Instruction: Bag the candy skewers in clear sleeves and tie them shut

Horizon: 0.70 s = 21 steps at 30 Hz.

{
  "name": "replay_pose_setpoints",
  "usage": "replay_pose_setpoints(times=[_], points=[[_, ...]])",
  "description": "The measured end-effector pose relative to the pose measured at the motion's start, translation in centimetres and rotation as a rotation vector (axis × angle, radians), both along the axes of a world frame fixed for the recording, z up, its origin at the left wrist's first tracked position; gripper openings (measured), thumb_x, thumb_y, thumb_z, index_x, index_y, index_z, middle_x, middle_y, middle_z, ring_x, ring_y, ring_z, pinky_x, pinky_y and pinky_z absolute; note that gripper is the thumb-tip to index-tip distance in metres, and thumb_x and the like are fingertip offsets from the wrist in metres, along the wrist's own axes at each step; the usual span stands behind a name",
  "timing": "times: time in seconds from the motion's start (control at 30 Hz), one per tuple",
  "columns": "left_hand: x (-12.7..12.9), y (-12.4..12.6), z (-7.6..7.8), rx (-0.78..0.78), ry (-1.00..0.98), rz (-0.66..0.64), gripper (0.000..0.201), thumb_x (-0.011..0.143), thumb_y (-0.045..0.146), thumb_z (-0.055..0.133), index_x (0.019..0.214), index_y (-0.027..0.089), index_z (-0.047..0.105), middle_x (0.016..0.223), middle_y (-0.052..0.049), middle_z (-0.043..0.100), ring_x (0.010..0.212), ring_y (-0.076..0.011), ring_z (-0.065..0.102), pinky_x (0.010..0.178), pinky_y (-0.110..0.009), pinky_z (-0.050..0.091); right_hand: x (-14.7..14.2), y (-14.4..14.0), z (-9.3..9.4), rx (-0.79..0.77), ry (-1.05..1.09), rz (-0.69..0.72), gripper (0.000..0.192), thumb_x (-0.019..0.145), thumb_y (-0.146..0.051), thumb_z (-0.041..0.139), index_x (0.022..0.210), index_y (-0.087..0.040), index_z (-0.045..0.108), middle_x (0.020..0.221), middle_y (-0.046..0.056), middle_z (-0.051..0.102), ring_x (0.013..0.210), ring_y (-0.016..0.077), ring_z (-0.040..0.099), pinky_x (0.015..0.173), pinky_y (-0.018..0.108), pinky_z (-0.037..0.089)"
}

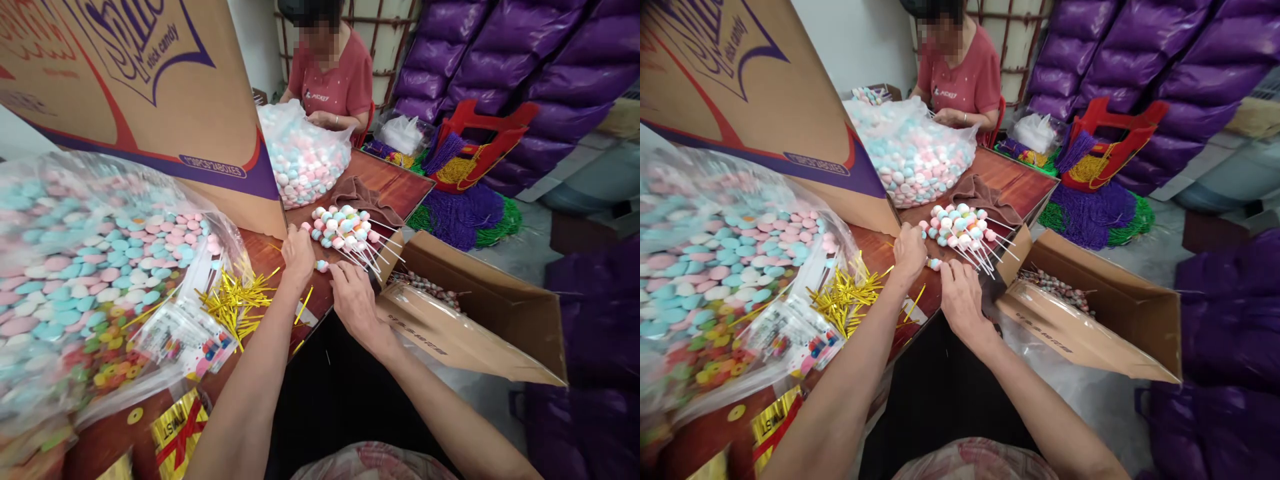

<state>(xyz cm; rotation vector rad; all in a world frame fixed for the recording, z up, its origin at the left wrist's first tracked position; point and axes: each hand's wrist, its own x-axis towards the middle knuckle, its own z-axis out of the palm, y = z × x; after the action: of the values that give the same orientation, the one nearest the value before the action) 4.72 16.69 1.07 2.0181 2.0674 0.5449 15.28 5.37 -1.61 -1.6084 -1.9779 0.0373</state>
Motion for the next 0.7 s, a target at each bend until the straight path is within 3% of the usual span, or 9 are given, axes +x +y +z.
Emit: replay_pose_setpoints(times=[0.1, 0.2, 0.33, 0.43, 0.57, 0.7], points=[[-0.2, -0.4, -0.4, 0.018, -0.006, -0.026, 0.029, 0.092, 0.012, 0.041, 0.107, 0.018, 0.065, 0.114, -0.017, 0.061, 0.092, -0.0287, 0.063, 0.077, -0.036, 0.042, -0.2, 1.7, -1.0, 0.013, -0.158, -0.086, 0.020, 0.094, -0.012, 0.048, 0.095, -0.016, 0.067, 0.090, 0.012, 0.065, 0.088, 0.0260, 0.050, 0.078, 0.039, 0.037], [-1.2, -1.3, -0.4, 0.078, -0.085, -0.056, 0.025, 0.089, 0.014, 0.049, 0.108, 0.019, 0.064, 0.108, -0.013, 0.064, 0.095, -0.0275, 0.063, 0.080, -0.035, 0.044, 0.2, 2.1, -1.5, 0.058, -0.188, -0.072, 0.023, 0.097, -0.020, 0.049, 0.082, -0.019, 0.067, 0.079, 0.009, 0.061, 0.083, 0.0248, 0.047, 0.076, 0.038, 0.032], [-4.2, -3.5, -0.8, 0.167, -0.391, 0.009, 0.024, 0.088, 0.019, 0.054, 0.110, 0.018, 0.062, 0.091, -0.007, 0.070, 0.084, -0.0225, 0.066, 0.079, -0.033, 0.047, 0.7, 1.0, -1.5, 0.087, -0.114, 0.007, 0.026, 0.099, -0.020, 0.046, 0.084, -0.019, 0.067, 0.077, 0.006, 0.060, 0.077, 0.0205, 0.049, 0.074, 0.034, 0.032], [-6.5, -5.4, -1.9, 0.143, -0.564, 0.018, 0.031, 0.084, 0.020, 0.057, 0.115, 0.017, 0.063, 0.087, -0.006, 0.072, 0.078, -0.0200, 0.067, 0.078, -0.032, 0.049, 0.9, -0.3, -1.3, 0.098, 0.015, 0.038, 0.027, 0.101, -0.021, 0.044, 0.085, -0.019, 0.066, 0.079, 0.005, 0.062, 0.077, 0.0180, 0.052, 0.072, 0.030, 0.034], [-7.6, -6.6, -3.2, 0.067, -0.527, -0.018, 0.020, 0.082, 0.018, 0.058, 0.097, 0.017, 0.072, 0.087, -0.007, 0.072, 0.077, -0.0196, 0.065, 0.078, -0.032, 0.049, 0.8, -1.5, -0.8, 0.120, 0.110, 0.037, 0.026, 0.100, -0.022, 0.046, 0.082, -0.020, 0.065, 0.078, 0.004, 0.063, 0.077, 0.0163, 0.057, 0.070, 0.027, 0.037], [-7.3, -6.7, -3.3, 0.080, -0.365, -0.029, 0.024, 0.082, 0.013, 0.055, 0.095, 0.018, 0.074, 0.090, -0.009, 0.067, 0.083, -0.0211, 0.063, 0.083, -0.033, 0.049, 0.6, -2.0, -0.5, 0.079, 0.111, 0.048, 0.026, 0.100, -0.022, 0.047, 0.082, -0.020, 0.066, 0.077, 0.003, 0.062, 0.075, 0.0146, 0.058, 0.067, 0.026, 0.036]])
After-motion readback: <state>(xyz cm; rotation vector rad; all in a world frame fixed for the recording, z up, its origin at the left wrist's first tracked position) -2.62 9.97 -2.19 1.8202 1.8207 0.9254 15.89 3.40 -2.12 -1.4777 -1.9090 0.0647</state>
